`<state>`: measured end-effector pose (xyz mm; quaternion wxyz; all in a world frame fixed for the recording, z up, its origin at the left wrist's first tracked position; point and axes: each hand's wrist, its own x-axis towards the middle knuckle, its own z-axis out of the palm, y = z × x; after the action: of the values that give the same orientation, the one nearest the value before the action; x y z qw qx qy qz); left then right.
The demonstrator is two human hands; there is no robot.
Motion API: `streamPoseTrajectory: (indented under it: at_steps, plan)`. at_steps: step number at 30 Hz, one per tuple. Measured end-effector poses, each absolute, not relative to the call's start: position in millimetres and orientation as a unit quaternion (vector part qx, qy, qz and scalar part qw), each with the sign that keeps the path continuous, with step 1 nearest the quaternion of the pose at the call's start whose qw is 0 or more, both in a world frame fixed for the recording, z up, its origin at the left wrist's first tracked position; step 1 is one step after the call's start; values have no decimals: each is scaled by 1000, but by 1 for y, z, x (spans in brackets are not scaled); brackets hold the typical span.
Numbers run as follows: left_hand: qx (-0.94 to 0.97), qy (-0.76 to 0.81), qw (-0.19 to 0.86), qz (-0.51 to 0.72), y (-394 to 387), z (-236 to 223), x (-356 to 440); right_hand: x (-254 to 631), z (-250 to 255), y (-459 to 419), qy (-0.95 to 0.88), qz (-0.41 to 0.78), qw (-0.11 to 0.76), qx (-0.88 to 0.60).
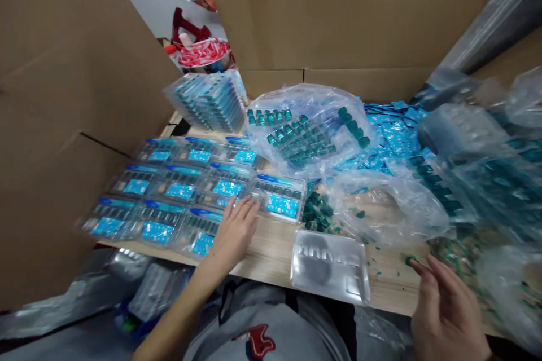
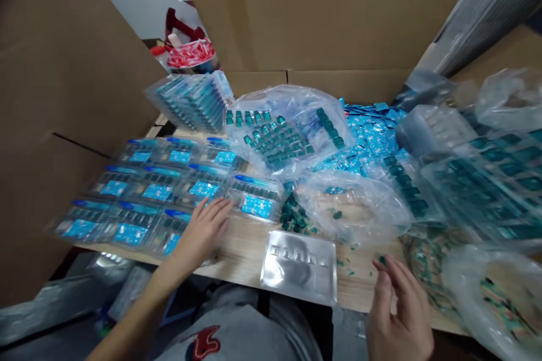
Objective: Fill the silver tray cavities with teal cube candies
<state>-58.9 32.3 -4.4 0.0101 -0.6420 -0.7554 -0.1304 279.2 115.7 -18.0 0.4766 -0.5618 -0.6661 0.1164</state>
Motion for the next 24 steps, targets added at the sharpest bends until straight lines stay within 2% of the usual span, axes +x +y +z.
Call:
streamPoseTrajectory:
  at_steps: [4,10,15,18,20,22,24]
  plan:
    - [-630,-767,35,-117,43,-25,-55,278,-13,116,-671,73,453,-583]
    - [-660,-732,57,-157,38,-31,-71,273,-17,109,-662,69,453,-593]
    - [-708,-676,50,-201,39,-25,-99,314,-14,110,-579,-36,458,-674]
    - [-708,-656,-41,-258,32,-16,-85,361,-4,107,-500,-91,465,-725]
    - [-684,-661,-161,-263,21,-14,-58,379,0,105,-485,-77,463,-738]
    - [-620,-686,-311,-220,13,-17,-25,375,-1,104,-512,-11,453,-730]
    - [-528,-715,-404,-216,12,-24,3,351,-9,102,-570,104,422,-697]
